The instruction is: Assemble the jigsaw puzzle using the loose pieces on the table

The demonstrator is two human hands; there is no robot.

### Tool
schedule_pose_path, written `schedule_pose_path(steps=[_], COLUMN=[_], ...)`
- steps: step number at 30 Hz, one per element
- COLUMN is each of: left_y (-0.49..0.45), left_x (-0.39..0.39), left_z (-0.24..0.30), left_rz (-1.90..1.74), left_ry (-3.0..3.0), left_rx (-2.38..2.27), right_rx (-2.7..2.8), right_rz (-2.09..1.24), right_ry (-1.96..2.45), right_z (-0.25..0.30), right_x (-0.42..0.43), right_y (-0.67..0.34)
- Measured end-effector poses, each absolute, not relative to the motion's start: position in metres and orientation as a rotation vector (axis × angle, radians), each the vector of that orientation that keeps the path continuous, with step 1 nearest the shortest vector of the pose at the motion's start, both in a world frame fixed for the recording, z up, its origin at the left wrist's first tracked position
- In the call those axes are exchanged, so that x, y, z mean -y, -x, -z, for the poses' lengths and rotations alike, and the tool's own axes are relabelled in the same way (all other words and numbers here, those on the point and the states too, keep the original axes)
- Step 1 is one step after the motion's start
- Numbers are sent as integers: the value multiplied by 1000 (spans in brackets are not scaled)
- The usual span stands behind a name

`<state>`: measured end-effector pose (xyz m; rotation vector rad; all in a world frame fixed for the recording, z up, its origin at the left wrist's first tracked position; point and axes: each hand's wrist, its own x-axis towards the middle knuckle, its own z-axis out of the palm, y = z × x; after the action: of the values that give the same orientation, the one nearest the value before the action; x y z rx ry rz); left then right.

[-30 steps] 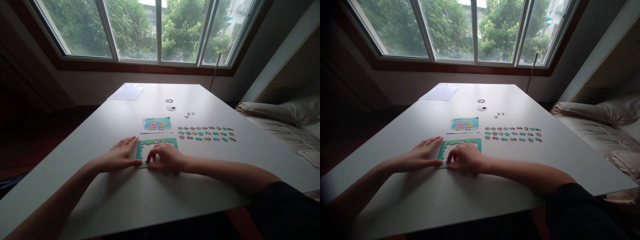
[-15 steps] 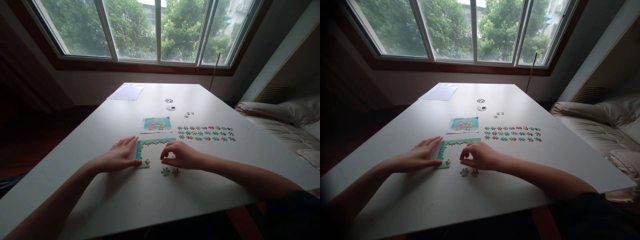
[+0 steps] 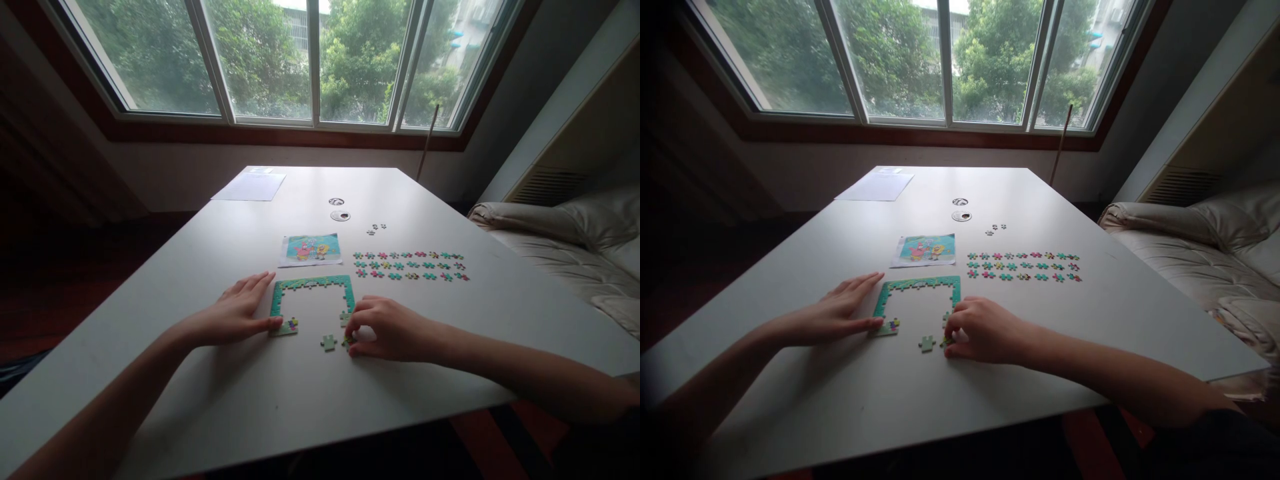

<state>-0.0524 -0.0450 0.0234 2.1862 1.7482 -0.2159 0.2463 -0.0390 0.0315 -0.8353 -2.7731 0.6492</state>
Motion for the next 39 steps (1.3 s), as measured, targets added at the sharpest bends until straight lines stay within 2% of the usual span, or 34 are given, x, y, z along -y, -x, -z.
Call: schedule_pose_path(steps=[14, 24, 39], left_y=[52, 40, 41], left_x=[49, 57, 55], left_z=[-15, -28, -25], left_rz=[104, 144, 109], left_ry=[-2222, -2209, -2234], left_rx=[-1771, -1817, -1806], right_rx=[2563, 2613, 2597], right_rz=[-527, -622, -547], right_ry=[662, 646, 597], right_z=[-28, -19, -12], right_x=[30, 20, 20], right_y=[-235, -188, -189])
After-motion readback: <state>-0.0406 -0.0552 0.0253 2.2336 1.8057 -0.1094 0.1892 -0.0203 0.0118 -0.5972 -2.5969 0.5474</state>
